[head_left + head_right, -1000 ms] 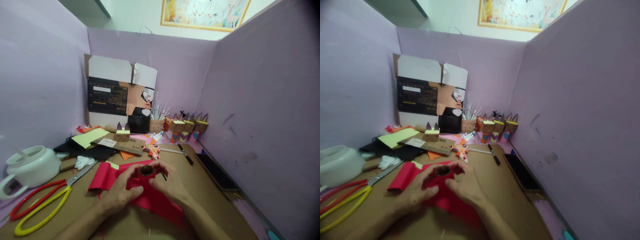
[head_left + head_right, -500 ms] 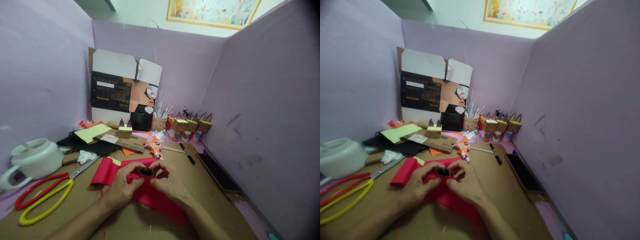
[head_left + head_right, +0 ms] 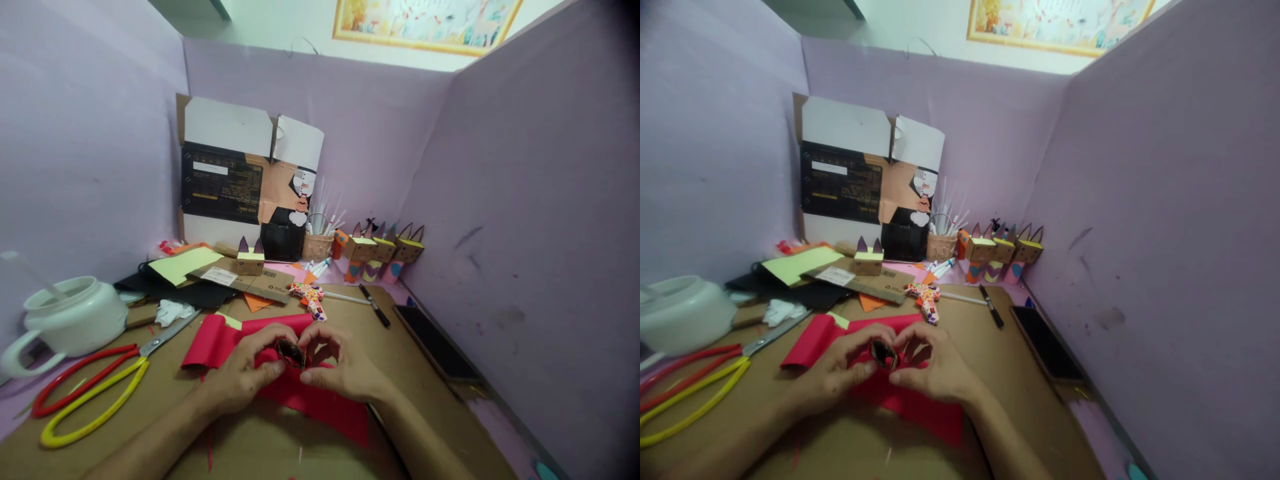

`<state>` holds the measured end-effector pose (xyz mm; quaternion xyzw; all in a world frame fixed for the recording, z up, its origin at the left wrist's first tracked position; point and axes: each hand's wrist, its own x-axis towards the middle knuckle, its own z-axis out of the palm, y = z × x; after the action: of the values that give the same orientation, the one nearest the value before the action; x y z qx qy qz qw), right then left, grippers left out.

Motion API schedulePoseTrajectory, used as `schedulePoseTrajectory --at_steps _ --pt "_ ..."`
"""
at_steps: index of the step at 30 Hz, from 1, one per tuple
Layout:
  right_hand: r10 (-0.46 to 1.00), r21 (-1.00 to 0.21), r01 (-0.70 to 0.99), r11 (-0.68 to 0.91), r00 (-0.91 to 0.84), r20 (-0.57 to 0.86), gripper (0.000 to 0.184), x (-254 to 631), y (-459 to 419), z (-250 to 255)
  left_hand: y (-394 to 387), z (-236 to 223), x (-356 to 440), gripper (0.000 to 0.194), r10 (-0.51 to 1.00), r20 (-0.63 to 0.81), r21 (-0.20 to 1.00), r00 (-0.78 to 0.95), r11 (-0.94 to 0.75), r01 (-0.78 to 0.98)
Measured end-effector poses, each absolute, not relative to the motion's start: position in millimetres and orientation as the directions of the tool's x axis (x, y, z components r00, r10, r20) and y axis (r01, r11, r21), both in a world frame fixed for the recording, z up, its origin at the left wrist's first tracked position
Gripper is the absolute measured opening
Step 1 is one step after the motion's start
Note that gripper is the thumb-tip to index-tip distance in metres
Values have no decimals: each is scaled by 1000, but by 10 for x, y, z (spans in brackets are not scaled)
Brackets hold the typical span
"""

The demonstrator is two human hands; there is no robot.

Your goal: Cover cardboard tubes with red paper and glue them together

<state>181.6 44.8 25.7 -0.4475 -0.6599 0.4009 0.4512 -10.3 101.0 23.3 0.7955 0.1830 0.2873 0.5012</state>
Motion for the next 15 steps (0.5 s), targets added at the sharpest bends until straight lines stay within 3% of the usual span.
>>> schedulePoseTrajectory --at_steps 9,15 --pt "940 -923 226 312 -213 265 24 1842 470 212 1021 216 -103 16 585 262 909 767 -416 7" --pt "957 -946 151 287 -77 278 46 1811 546 144 1055 142 -55 31 793 209 966 572 -257 3"
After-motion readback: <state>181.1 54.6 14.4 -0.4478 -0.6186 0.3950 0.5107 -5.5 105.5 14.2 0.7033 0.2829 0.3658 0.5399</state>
